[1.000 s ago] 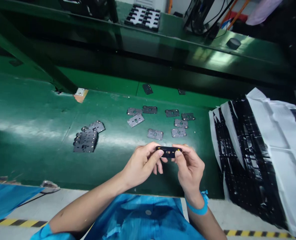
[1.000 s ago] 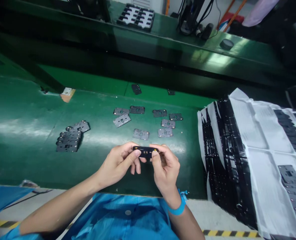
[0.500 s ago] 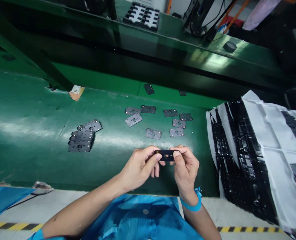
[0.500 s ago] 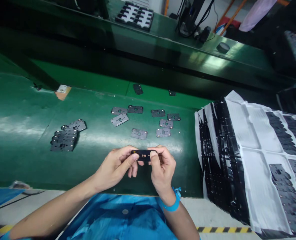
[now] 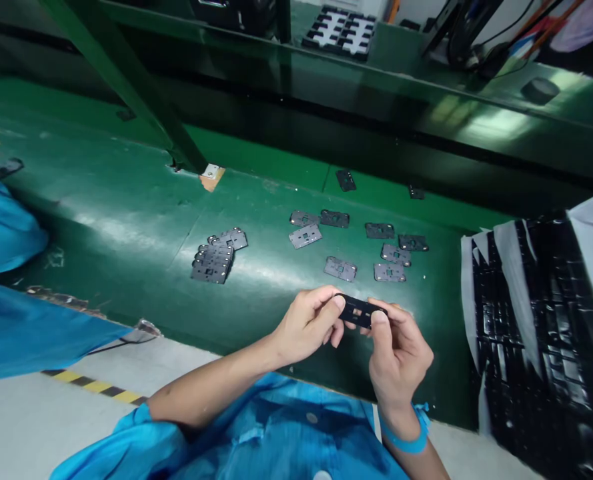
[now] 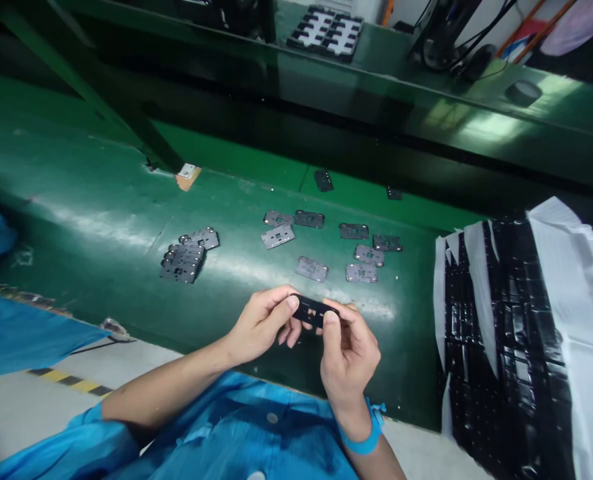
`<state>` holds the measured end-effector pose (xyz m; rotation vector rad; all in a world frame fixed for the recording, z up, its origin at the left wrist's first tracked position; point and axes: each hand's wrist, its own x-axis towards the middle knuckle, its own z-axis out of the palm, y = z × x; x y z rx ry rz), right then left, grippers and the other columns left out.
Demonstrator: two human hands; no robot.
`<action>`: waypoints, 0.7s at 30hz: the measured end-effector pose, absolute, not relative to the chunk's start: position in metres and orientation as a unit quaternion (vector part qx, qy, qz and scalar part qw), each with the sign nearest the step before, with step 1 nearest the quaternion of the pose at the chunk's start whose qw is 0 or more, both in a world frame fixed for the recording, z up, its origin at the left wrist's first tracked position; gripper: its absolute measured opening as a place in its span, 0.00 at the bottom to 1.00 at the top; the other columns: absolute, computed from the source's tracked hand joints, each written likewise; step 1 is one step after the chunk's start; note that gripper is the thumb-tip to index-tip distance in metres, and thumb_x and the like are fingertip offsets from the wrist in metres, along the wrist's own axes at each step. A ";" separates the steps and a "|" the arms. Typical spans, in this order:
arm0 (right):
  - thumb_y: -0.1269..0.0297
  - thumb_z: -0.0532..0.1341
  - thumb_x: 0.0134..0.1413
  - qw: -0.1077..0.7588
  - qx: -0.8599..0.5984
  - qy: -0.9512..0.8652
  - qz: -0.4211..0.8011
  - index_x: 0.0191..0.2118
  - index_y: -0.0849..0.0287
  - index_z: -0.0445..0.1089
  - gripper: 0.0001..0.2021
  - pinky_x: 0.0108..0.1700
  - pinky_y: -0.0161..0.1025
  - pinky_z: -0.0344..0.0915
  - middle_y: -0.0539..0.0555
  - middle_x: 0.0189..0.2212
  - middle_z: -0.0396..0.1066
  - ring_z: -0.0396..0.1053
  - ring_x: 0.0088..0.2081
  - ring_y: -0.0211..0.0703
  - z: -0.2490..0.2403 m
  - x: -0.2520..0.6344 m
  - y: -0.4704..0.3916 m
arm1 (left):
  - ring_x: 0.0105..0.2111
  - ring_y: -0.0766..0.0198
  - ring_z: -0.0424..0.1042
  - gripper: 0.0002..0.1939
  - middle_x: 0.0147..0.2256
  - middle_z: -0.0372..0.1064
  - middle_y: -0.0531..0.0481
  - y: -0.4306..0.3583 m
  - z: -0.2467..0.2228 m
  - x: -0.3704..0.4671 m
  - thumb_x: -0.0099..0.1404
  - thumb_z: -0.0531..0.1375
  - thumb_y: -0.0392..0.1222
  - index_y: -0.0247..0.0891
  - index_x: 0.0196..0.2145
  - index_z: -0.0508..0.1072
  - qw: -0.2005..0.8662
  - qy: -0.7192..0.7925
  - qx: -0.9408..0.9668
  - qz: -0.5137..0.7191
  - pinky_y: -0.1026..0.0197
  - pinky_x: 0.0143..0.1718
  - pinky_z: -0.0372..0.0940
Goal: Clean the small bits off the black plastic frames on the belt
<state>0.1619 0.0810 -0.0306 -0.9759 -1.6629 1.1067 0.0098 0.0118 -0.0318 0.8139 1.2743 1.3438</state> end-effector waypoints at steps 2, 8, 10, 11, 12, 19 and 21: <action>0.65 0.66 0.70 0.443 -0.400 -0.669 0.442 0.46 0.56 0.83 0.07 0.28 0.32 0.74 0.51 0.32 0.78 0.74 0.26 0.36 -0.031 0.161 0.081 | 0.18 0.70 0.66 0.19 0.21 0.71 0.53 0.010 -0.033 0.010 0.80 0.52 0.54 0.37 0.38 0.70 0.534 0.527 0.344 0.564 0.68 0.23 0.62; 0.67 0.66 0.70 0.445 -0.388 -0.683 0.431 0.47 0.56 0.82 0.07 0.29 0.34 0.75 0.51 0.33 0.78 0.75 0.26 0.37 -0.038 0.162 0.077 | 0.17 0.71 0.63 0.15 0.20 0.69 0.56 0.011 -0.034 0.010 0.80 0.53 0.50 0.37 0.38 0.69 0.528 0.528 0.332 0.576 0.68 0.25 0.61; 0.67 0.66 0.69 0.444 -0.385 -0.688 0.426 0.48 0.56 0.82 0.07 0.30 0.35 0.75 0.52 0.34 0.78 0.75 0.27 0.38 -0.041 0.163 0.076 | 0.16 0.72 0.62 0.16 0.19 0.69 0.57 0.011 -0.035 0.011 0.80 0.52 0.50 0.38 0.38 0.69 0.525 0.533 0.328 0.577 0.68 0.25 0.61; 0.66 0.66 0.69 0.444 -0.385 -0.689 0.425 0.48 0.56 0.82 0.07 0.30 0.35 0.75 0.52 0.34 0.78 0.75 0.27 0.38 -0.041 0.164 0.075 | 0.16 0.72 0.62 0.16 0.19 0.69 0.57 0.011 -0.035 0.011 0.80 0.51 0.50 0.38 0.38 0.69 0.525 0.534 0.329 0.576 0.68 0.25 0.61; 0.66 0.66 0.69 0.441 -0.387 -0.689 0.426 0.48 0.56 0.82 0.07 0.30 0.36 0.75 0.53 0.34 0.78 0.75 0.27 0.39 -0.042 0.164 0.075 | 0.16 0.72 0.61 0.17 0.18 0.68 0.57 0.011 -0.035 0.011 0.81 0.51 0.51 0.38 0.39 0.69 0.524 0.534 0.331 0.575 0.68 0.25 0.61; 0.66 0.65 0.71 0.419 -0.392 -0.695 0.433 0.48 0.55 0.82 0.08 0.30 0.39 0.75 0.54 0.35 0.78 0.75 0.29 0.41 -0.039 0.166 0.074 | 0.15 0.71 0.61 0.20 0.17 0.66 0.58 0.009 -0.036 0.010 0.81 0.51 0.55 0.38 0.37 0.70 0.527 0.542 0.331 0.565 0.68 0.23 0.59; 0.70 0.65 0.69 0.419 -0.362 -0.728 0.404 0.51 0.53 0.81 0.10 0.33 0.40 0.75 0.54 0.36 0.79 0.76 0.30 0.43 -0.038 0.168 0.073 | 0.15 0.71 0.61 0.20 0.16 0.66 0.58 0.010 -0.034 0.008 0.79 0.53 0.55 0.38 0.35 0.70 0.535 0.536 0.312 0.574 0.68 0.22 0.58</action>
